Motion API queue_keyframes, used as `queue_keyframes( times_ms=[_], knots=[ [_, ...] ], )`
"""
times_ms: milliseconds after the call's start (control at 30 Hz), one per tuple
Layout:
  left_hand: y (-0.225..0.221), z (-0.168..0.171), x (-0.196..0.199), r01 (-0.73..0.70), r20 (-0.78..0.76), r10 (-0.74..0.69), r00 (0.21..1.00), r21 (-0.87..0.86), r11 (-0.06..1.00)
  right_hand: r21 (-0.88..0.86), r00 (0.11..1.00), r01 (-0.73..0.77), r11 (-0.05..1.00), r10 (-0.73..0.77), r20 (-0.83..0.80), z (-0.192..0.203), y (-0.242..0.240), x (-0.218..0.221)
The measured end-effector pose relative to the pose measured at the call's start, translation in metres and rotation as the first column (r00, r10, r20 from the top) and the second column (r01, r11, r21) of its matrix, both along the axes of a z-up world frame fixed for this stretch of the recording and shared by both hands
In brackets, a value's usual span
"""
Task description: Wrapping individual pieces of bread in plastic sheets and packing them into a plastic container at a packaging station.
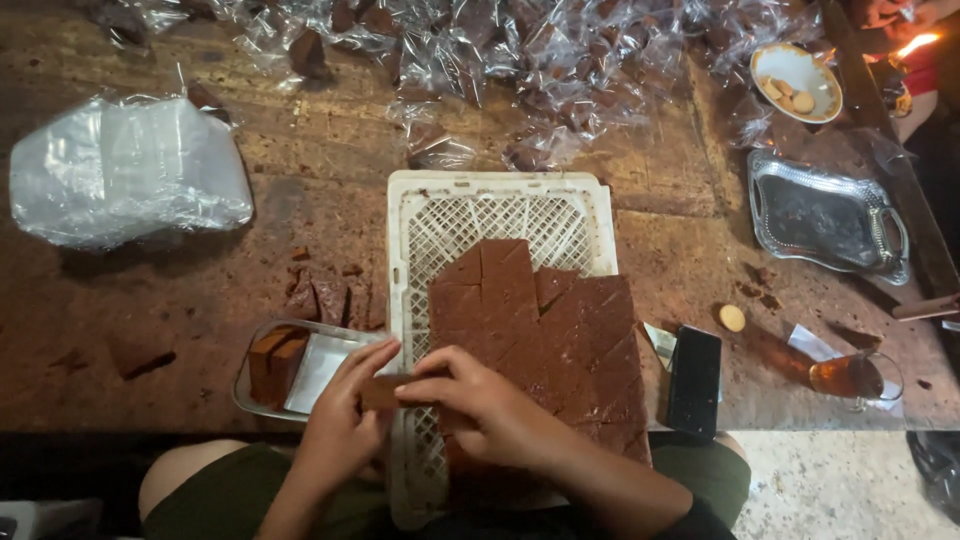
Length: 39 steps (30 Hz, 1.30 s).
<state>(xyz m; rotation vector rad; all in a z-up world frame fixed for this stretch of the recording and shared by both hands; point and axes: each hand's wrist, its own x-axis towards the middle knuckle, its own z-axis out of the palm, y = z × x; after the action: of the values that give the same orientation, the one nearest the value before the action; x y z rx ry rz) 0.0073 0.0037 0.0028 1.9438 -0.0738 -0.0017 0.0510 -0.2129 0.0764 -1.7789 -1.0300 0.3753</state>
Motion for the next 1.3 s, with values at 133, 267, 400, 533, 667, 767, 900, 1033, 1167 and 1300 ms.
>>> queue_keyframes(
  times_ms=[133,267,400,533,667,767,900,1033,1167,1300],
  knots=[
    [-0.009,0.019,0.002,-0.048,0.051,0.047,0.998,0.024,0.999,-0.16,0.998,-0.007,0.987,0.017,0.061,-0.002,-0.004,0.004],
    [-0.017,0.007,-0.004,-0.107,0.325,0.027,0.945,0.232,0.967,-0.317,0.988,0.065,0.946,-0.016,0.156,0.004,-0.004,0.006],
    [-0.026,-0.006,-0.01,-0.221,0.603,-0.051,0.796,0.368,0.903,-0.281,0.992,0.102,0.954,-0.076,0.102,0.01,0.004,0.008],
    [-0.034,-0.006,-0.017,-0.216,0.647,-0.062,0.76,0.341,0.915,-0.4,0.976,0.209,0.893,-0.215,0.029,0.003,0.017,-0.001],
    [-0.048,-0.013,-0.028,0.097,0.615,-0.223,0.757,0.231,0.968,-0.196,0.74,0.511,0.837,-0.545,-0.395,-0.017,0.032,0.007],
    [-0.044,0.003,-0.028,0.285,0.575,-0.278,0.77,0.08,0.955,-0.291,0.621,0.569,0.77,-0.633,-0.462,-0.002,0.025,0.012],
    [-0.009,-0.005,-0.007,-0.014,0.014,0.01,1.0,0.287,0.958,-0.403,0.73,0.427,0.809,-0.572,-0.374,0.011,-0.006,0.047],
    [0.032,-0.107,-0.013,0.206,-0.322,-0.05,0.945,0.472,0.857,0.274,0.681,0.715,0.644,-0.73,-0.061,0.011,-0.011,0.066],
    [0.034,-0.056,-0.022,0.019,-0.031,-0.006,0.999,0.458,0.889,-0.319,0.778,0.613,0.723,-0.622,0.086,0.023,0.029,0.102],
    [0.044,-0.047,-0.025,0.0,-0.024,0.009,1.0,0.336,0.942,-0.736,0.912,0.338,0.587,-0.012,0.409,-0.095,0.019,0.155]
  ],
)
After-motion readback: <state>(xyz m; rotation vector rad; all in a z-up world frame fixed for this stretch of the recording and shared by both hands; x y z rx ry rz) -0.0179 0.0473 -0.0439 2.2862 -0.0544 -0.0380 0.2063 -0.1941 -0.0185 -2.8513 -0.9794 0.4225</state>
